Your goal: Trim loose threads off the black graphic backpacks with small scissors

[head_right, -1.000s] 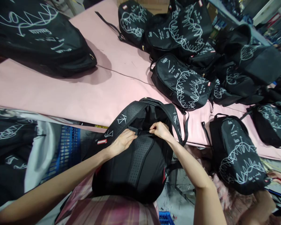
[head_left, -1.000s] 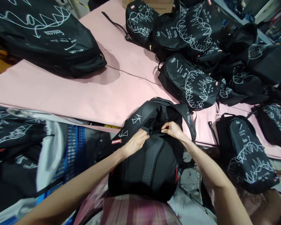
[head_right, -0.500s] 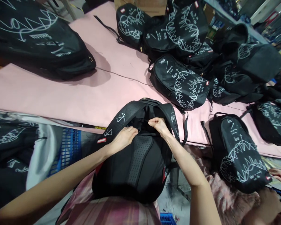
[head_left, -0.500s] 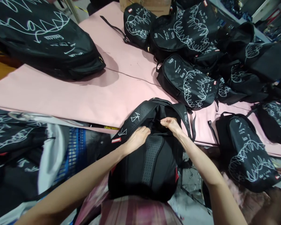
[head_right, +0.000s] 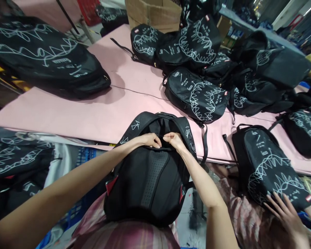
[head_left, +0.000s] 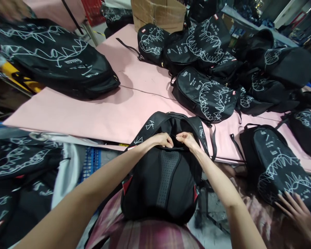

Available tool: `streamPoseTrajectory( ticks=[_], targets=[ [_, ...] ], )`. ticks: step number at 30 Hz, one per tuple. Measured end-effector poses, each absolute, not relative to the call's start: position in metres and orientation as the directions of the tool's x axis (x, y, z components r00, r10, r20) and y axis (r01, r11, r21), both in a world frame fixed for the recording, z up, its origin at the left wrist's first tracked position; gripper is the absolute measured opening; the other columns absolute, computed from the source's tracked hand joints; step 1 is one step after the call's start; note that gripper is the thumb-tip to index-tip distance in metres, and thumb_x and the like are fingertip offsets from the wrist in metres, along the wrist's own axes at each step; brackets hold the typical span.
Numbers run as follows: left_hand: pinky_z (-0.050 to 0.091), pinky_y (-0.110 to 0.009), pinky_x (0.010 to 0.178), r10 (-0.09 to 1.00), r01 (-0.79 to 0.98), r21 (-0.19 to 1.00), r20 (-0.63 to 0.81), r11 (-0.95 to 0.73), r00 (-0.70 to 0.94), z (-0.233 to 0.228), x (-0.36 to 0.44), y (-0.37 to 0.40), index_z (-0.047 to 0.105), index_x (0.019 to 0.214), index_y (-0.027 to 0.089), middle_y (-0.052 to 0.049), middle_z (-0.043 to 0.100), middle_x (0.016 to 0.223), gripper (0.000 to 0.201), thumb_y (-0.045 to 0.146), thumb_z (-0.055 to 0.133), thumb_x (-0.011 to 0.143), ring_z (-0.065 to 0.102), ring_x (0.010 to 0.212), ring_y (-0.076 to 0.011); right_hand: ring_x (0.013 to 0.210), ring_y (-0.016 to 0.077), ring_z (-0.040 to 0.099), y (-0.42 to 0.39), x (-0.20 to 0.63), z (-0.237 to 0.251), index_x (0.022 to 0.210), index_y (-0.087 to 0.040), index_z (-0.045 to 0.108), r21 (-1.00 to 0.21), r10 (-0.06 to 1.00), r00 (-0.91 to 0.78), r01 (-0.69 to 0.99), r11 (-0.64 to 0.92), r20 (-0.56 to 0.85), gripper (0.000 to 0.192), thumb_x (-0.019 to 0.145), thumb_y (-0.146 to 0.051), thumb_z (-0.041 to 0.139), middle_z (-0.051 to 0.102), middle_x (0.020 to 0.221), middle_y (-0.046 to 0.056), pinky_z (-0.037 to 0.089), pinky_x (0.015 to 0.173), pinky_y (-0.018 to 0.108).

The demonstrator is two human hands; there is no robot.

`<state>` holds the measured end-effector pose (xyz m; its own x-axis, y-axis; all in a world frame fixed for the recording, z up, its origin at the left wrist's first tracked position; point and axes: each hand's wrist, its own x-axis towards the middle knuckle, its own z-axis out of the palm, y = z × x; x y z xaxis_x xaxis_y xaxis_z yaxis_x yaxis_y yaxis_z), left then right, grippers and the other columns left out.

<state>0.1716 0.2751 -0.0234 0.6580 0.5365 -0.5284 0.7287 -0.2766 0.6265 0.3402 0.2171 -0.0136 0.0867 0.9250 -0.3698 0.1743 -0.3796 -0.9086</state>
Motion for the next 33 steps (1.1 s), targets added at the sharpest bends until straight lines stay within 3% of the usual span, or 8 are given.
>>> streamPoseTrajectory(
  ticks=[3,9,16,24,29,33],
  targets=[
    [0.041,-0.019,0.057,0.573,0.758,0.584,-0.528,-0.29,0.626,-0.025,0.174,0.273,0.073,0.084,0.026,0.002,0.068,0.067,0.021,0.038,0.063,0.069,0.063,0.064,-0.014,0.055,0.0088,0.049,0.216,0.341,-0.015,0.073,-0.014,0.064,-0.914,0.931,0.091,0.174,-0.365,-0.354,0.025,0.055,-0.031,0.069,0.06,0.06,-0.002,0.037,0.054,0.022],
    [0.043,-0.028,0.075,0.725,0.804,0.465,-0.396,-0.371,0.564,-0.026,0.177,0.245,0.067,0.086,0.022,-0.006,0.069,0.086,0.017,0.027,0.053,0.078,0.063,0.09,-0.0232,0.055,0.0097,0.051,0.215,0.343,-0.024,0.074,-0.015,0.065,-0.924,0.945,0.103,0.201,-0.326,-0.311,0.023,0.057,-0.03,0.069,0.059,0.06,-0.003,0.039,0.055,0.023],
    [0.043,-0.031,0.076,0.802,0.841,0.446,-0.355,-0.307,0.481,-0.028,0.182,0.233,0.059,0.095,0.013,-0.016,0.065,0.099,0.023,0.013,0.04,0.082,0.062,0.095,-0.027,0.062,0.0126,0.056,0.208,0.35,-0.023,0.08,-0.016,0.065,-0.919,0.947,0.124,0.234,-0.318,-0.296,0.024,0.062,-0.031,0.066,0.062,0.066,-0.001,0.041,0.061,0.025],
    [0.042,-0.023,0.063,0.785,0.842,0.531,-0.482,-0.093,0.39,-0.035,0.184,0.256,0.065,0.08,0.012,-0.011,0.068,0.08,0.023,0.022,0.044,0.082,0.065,0.079,-0.0201,0.065,0.0134,0.057,0.207,0.349,-0.016,0.083,-0.014,0.064,-0.904,0.935,0.164,0.251,-0.347,-0.313,0.026,0.063,-0.031,0.065,0.062,0.067,-0.001,0.042,0.063,0.025],
    [0.04,-0.017,0.056,0.672,0.728,0.685,-0.528,-0.024,0.519,-0.033,0.173,0.267,0.067,0.094,0.016,0.0,0.068,0.077,0.026,0.019,0.048,0.076,0.06,0.063,-0.0098,0.063,0.013,0.057,0.206,0.349,-0.015,0.084,-0.014,0.063,-0.902,0.933,0.16,0.25,-0.353,-0.321,0.029,0.063,-0.034,0.065,0.061,0.067,-0.001,0.042,0.061,0.025],
    [0.035,-0.017,0.05,0.605,0.689,0.725,-0.548,0.001,0.577,-0.03,0.172,0.268,0.071,0.079,0.017,0.004,0.059,0.055,0.021,0.015,0.055,0.067,0.051,0.051,-0.0086,0.062,0.0125,0.056,0.207,0.349,-0.016,0.084,-0.014,0.063,-0.902,0.936,0.16,0.256,-0.347,-0.314,0.029,0.063,-0.034,0.065,0.061,0.067,-0.001,0.041,0.06,0.024]
  ],
)
